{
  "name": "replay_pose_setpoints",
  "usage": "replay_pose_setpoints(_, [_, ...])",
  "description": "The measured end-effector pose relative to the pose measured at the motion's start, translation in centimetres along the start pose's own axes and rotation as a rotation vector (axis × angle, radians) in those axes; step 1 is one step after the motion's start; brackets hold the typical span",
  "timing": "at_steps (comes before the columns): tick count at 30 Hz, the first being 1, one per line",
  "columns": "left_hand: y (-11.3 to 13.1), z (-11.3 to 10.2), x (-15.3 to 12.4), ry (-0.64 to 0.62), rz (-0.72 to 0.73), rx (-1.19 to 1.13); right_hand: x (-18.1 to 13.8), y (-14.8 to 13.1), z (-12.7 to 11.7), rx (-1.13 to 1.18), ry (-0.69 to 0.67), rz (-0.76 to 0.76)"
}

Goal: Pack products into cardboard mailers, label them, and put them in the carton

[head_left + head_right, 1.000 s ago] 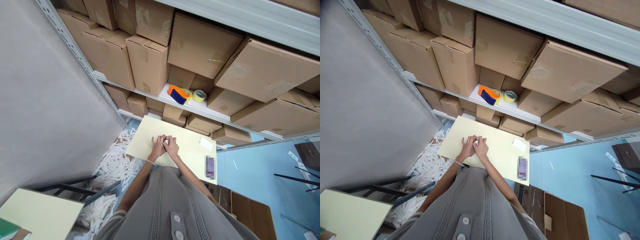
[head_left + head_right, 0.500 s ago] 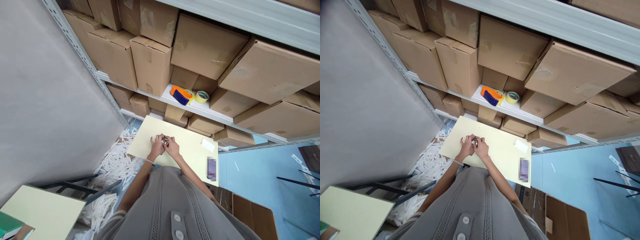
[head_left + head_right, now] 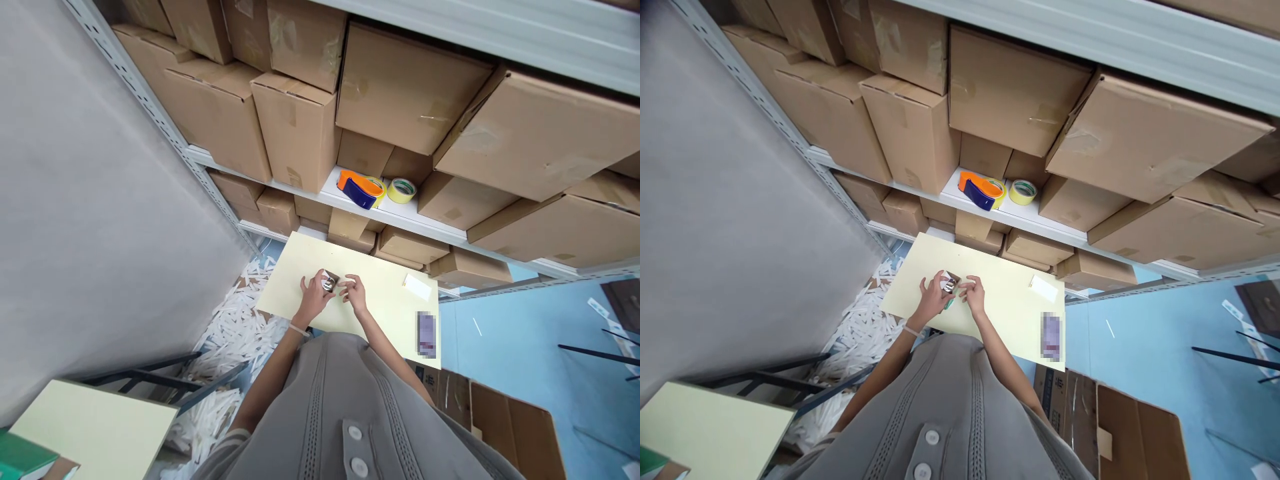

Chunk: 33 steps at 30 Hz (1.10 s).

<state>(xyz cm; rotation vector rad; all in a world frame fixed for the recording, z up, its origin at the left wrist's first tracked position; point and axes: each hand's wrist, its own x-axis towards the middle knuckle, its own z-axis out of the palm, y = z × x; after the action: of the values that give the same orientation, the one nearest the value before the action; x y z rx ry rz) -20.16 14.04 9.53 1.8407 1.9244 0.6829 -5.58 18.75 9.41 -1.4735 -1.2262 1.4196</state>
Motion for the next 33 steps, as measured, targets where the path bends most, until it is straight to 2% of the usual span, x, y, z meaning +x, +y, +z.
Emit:
replay_pose_setpoints(3, [0.1,-0.4,0.0,-0.022,-0.030,-0.074,0.5,0.4,0.4,0.052,-0.038,0.031])
replay_pose_setpoints(7, [-0.5,-1.6,0.3,-0.032,-0.038,-0.203,1.2,1.4,1.2,-0.083,-0.030,-0.001])
replay_pose_setpoints(10, [-2.1,-2.3,0.2,-0.046,-0.035,-0.343,1.7,2.1,1.8,-0.194,-0.076,0.036])
replay_pose_setpoints(13, [-4.3,-2.6,-0.5,-0.064,0.032,-0.446,1.9,2.4,2.4,-0.239,-0.167,0.121])
replay_pose_setpoints(19, [-7.1,-2.8,-3.1,-0.151,0.114,-0.475,1.7,2.7,3.0,-0.251,-0.253,0.135])
replay_pose_setpoints(22, [-7.3,-2.9,-3.7,-0.196,0.118,-0.491,1.5,2.6,2.8,-0.269,-0.239,0.151])
replay_pose_setpoints(25, [-6.9,-3.1,-3.3,-0.189,0.101,-0.512,1.3,2.4,2.8,-0.277,-0.240,0.171])
replay_pose_setpoints(33, [-5.3,-2.0,-1.2,0.001,0.021,-0.580,0.5,2.3,3.0,-0.262,-0.240,0.221])
